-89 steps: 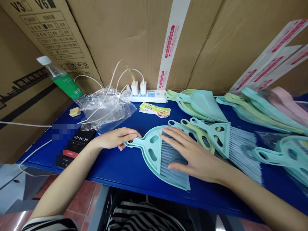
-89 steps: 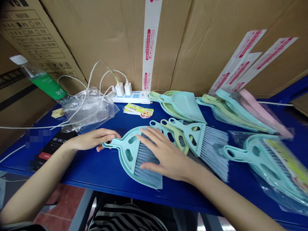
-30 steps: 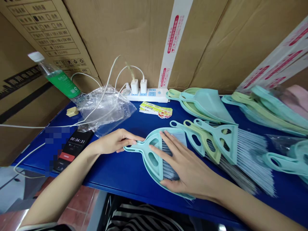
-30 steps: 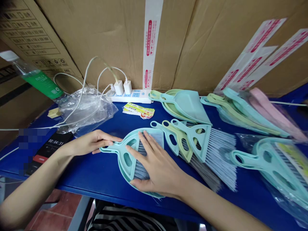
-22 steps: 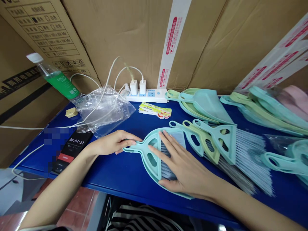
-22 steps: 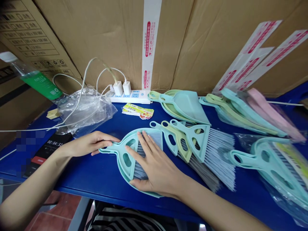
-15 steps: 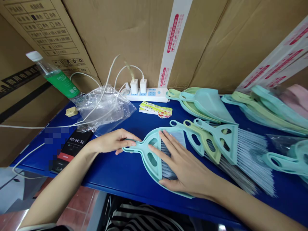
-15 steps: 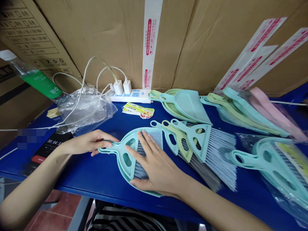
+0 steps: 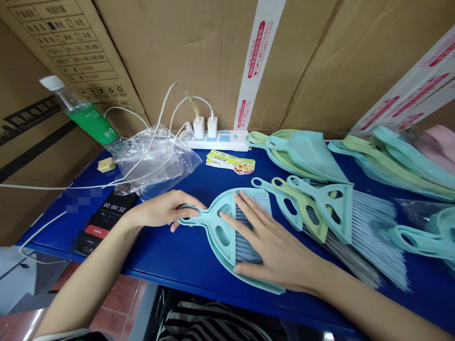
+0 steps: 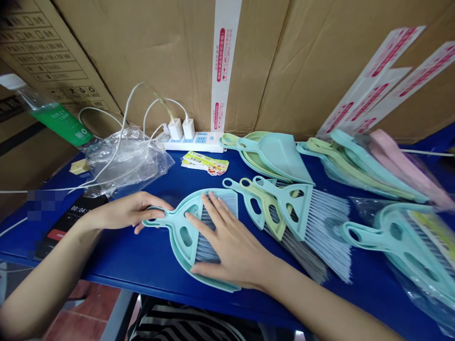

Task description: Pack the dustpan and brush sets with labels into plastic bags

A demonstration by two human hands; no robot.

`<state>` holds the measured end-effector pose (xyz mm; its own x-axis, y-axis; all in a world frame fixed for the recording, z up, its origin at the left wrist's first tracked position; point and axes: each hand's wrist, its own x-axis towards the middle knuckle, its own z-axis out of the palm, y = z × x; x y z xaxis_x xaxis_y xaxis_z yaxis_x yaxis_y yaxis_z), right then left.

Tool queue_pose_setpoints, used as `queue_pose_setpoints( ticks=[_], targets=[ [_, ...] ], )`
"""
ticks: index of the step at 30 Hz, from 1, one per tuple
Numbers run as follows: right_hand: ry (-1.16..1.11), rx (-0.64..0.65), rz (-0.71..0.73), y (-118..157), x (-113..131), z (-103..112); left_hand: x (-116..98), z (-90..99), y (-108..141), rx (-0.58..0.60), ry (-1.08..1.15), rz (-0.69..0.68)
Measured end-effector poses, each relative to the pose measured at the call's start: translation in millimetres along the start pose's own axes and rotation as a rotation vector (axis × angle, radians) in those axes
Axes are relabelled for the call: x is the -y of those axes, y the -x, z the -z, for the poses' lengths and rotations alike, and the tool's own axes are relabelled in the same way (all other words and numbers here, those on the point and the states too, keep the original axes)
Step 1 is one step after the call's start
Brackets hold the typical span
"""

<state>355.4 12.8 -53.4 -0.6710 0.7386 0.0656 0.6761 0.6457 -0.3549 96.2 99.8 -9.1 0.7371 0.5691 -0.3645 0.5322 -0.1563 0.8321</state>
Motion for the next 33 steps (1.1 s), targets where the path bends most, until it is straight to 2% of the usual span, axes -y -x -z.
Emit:
queue_pose_setpoints(
  ticks=[5,14,23,33],
  targets=[
    [-0.008,0.032,-0.019,4.5,-7.7,6.7,-2.8,2.2,4.1,0.014,-0.081,0.015],
    [0.118,-0.053,-0.013,13.4,-25.4,7.2,-8.8,5.9,9.2,-0.026,-0.219,0.036],
    [0.147,-0.091,-0.014,13.6,-30.2,11.3,-10.6,5.7,12.3,-0.008,-0.249,0.059],
    [0.282,-0.185,-0.013,15.4,-32.4,22.1,-15.1,6.3,15.2,-0.005,-0.342,0.114]
  ],
)
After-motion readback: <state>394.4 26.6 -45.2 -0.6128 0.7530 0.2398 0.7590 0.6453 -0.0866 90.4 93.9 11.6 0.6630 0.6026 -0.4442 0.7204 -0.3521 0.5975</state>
